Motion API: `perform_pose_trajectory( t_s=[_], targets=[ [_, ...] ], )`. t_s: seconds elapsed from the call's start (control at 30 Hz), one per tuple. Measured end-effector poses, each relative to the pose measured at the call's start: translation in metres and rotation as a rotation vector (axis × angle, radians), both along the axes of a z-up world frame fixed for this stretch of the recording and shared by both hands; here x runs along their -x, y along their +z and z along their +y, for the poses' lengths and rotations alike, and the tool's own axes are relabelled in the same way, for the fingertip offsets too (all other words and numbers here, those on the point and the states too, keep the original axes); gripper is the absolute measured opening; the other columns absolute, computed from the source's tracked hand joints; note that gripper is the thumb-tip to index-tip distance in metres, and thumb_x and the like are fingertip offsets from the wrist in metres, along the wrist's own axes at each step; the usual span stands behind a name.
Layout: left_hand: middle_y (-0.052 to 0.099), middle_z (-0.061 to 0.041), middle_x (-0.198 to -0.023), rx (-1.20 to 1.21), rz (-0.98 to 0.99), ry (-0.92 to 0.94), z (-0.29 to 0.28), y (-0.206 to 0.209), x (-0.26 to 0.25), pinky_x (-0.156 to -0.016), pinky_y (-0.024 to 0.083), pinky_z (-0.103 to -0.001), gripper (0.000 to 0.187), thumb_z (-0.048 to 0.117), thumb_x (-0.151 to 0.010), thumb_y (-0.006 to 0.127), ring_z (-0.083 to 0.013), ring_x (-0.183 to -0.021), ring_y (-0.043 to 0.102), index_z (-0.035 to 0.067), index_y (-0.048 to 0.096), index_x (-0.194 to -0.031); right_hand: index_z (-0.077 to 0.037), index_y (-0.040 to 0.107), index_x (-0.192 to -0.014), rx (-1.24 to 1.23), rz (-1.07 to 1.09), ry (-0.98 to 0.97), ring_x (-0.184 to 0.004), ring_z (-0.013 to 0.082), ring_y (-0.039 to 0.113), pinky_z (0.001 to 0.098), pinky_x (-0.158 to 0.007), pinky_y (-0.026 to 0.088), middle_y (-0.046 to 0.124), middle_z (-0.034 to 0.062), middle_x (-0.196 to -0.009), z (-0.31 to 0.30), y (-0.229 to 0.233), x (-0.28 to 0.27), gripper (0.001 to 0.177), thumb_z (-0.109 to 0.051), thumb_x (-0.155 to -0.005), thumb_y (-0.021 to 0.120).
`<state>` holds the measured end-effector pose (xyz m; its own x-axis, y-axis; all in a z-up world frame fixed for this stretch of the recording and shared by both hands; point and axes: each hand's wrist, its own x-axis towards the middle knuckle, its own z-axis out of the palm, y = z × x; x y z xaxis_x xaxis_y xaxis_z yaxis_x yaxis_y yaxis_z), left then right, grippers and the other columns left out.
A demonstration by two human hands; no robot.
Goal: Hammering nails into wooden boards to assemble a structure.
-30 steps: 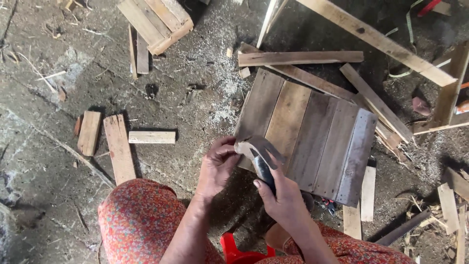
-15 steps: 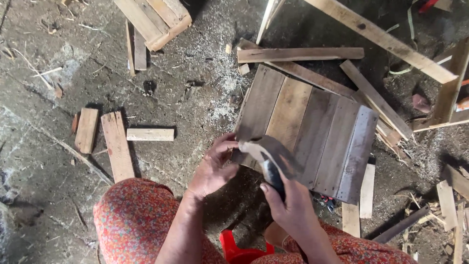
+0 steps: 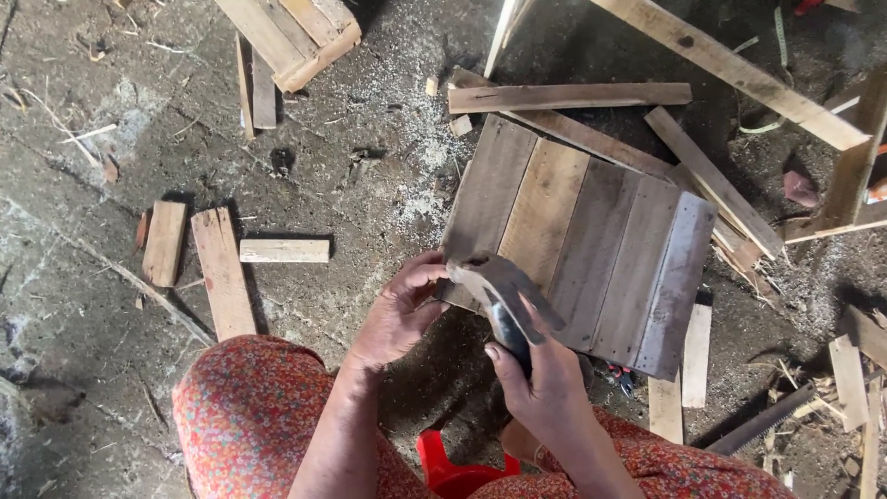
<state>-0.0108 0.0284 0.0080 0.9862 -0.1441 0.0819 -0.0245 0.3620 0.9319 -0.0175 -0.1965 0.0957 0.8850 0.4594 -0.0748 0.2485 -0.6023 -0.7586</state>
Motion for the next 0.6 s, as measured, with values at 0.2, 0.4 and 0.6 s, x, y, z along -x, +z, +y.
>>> perform_pose_trajectory(
  t_s=[0.2, 0.4, 0.6],
  targets=[
    [0.040, -0.013, -0.155, -0.060, -0.083, -0.016, 0.002, -0.003, -0.005, -0.124, 0.044, -0.048, 0.060, -0.019, -0.089, 0.053, -0.0307, -0.142, 0.050, 0.014, 0.059, -0.139, -0.011, 0.029, -0.156, 0.087, 0.124, -0.019, -0.056, 0.0144, 0.064, 0.0230, -0.045, 0.058, 0.073, 0.0125, -0.093, 0.000, 0.018, -0.005, 0.069, -0.015, -0.094, 0.060],
    [0.044, -0.014, -0.154, -0.092, -0.085, 0.019, 0.001, -0.014, 0.000, -0.123, 0.046, -0.046, 0.060, -0.020, -0.087, 0.055, -0.0303, -0.140, 0.053, 0.014, 0.062, -0.137, -0.005, 0.034, -0.151, 0.112, 0.205, -0.030, -0.052, 0.0123, 0.059, 0.0202, -0.040, 0.054, 0.066, 0.0089, -0.082, 0.017, 0.051, -0.011, 0.061, -0.015, -0.096, 0.058],
    [0.047, -0.011, -0.154, -0.164, -0.183, 0.055, 0.001, -0.016, -0.001, -0.119, 0.049, -0.050, 0.062, -0.017, -0.089, 0.058, -0.0263, -0.141, 0.050, 0.018, 0.060, -0.140, -0.007, 0.044, -0.139, 0.171, 0.111, -0.013, -0.061, 0.0233, 0.068, 0.0358, -0.052, 0.053, 0.074, 0.0159, -0.112, 0.004, 0.032, -0.006, 0.051, -0.029, -0.095, 0.058]
  ],
)
